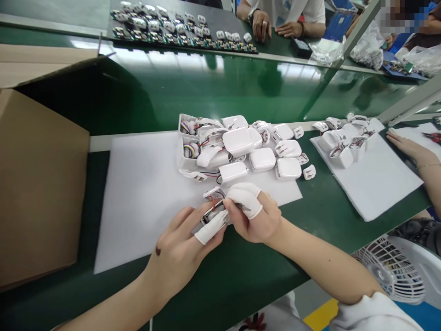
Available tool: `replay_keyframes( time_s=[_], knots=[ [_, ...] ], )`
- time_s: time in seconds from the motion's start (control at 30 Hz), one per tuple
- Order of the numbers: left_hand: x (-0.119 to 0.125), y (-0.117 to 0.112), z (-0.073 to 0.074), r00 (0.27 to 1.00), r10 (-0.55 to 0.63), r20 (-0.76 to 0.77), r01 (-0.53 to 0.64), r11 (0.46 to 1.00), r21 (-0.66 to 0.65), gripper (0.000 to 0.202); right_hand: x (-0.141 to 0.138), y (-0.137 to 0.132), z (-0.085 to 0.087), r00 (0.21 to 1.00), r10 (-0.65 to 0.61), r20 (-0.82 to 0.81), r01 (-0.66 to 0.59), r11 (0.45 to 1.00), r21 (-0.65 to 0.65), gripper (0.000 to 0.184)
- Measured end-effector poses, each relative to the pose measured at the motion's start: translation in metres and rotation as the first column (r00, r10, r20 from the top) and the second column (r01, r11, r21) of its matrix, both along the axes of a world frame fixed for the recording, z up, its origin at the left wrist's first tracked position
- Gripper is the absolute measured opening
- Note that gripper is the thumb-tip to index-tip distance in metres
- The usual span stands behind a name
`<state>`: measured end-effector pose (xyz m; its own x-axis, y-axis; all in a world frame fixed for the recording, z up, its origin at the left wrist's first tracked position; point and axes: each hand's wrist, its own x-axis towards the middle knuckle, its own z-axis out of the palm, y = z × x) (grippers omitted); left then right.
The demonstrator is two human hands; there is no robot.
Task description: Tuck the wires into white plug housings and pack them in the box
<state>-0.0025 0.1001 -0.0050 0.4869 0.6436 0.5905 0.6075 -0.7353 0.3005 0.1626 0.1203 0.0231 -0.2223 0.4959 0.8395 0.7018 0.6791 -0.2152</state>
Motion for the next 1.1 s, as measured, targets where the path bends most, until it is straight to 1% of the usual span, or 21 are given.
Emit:
replay_keyframes(
  time_s=[0.07,0.17,0.2,0.27,0.37,0.47,0.53,0.6,0.7,0.8,0.93,1.0,1.1],
  knots=[
    [0.000,-0.001,0.000,1.000,0.004,-0.008,-0.004,1.000,-0.004,0.017,-0.003,0.002,-0.005,1.000,-0.020,-0.021,0.019,1.000,-0.013,0.007],
    [0.001,-0.002,0.001,0.999,0.015,-0.043,-0.014,1.000,0.009,0.016,-0.008,0.003,-0.011,0.996,-0.050,-0.074,0.043,0.995,-0.093,0.011],
    [0.000,-0.002,0.001,0.999,0.020,-0.050,-0.019,1.000,0.020,0.016,-0.009,0.003,-0.011,0.996,-0.049,-0.076,0.041,0.994,-0.102,0.012],
    [0.000,-0.002,0.001,0.999,0.024,-0.046,-0.022,0.999,0.046,0.012,-0.007,0.000,-0.007,0.998,-0.025,-0.062,0.020,0.997,-0.074,0.011],
    [0.001,0.001,0.001,0.999,0.030,-0.041,-0.028,0.998,0.065,0.011,0.000,-0.008,0.006,0.997,0.046,-0.058,-0.046,0.999,-0.003,0.011],
    [0.001,0.002,0.001,0.998,0.024,-0.055,-0.021,0.998,0.067,0.016,0.007,-0.013,0.018,0.984,0.099,-0.147,-0.105,0.994,-0.031,0.012],
    [0.000,0.001,0.000,0.999,0.013,-0.051,-0.010,0.998,0.065,0.016,0.008,-0.010,0.021,0.981,0.114,-0.155,-0.125,0.990,-0.063,0.015],
    [0.000,0.000,-0.001,0.999,0.009,-0.041,-0.007,0.998,0.057,0.016,0.007,-0.005,0.018,0.986,0.137,-0.095,-0.145,0.986,-0.081,0.016],
    [0.000,0.000,-0.001,0.999,0.006,-0.038,-0.004,0.998,0.056,0.022,0.004,0.002,0.008,0.988,0.149,-0.045,-0.152,0.987,-0.055,0.016],
    [0.001,0.001,0.000,0.999,0.018,-0.027,-0.017,0.998,0.061,0.022,0.001,0.005,-0.002,0.988,0.134,-0.074,-0.139,0.989,-0.057,0.016],
    [0.001,0.001,0.000,1.000,0.015,-0.025,-0.014,0.999,0.039,0.021,-0.002,0.003,-0.010,0.983,0.103,-0.151,-0.121,0.986,-0.113,0.015],
    [0.001,0.000,0.000,1.000,0.010,-0.027,-0.010,0.999,0.033,0.022,-0.005,0.001,-0.012,0.984,0.078,-0.162,-0.099,0.987,-0.123,0.014],
    [0.003,-0.001,-0.001,1.000,0.016,-0.024,-0.015,0.998,0.059,0.024,-0.010,0.000,-0.014,0.985,-0.036,-0.171,0.007,0.986,-0.168,0.017]
  ],
)
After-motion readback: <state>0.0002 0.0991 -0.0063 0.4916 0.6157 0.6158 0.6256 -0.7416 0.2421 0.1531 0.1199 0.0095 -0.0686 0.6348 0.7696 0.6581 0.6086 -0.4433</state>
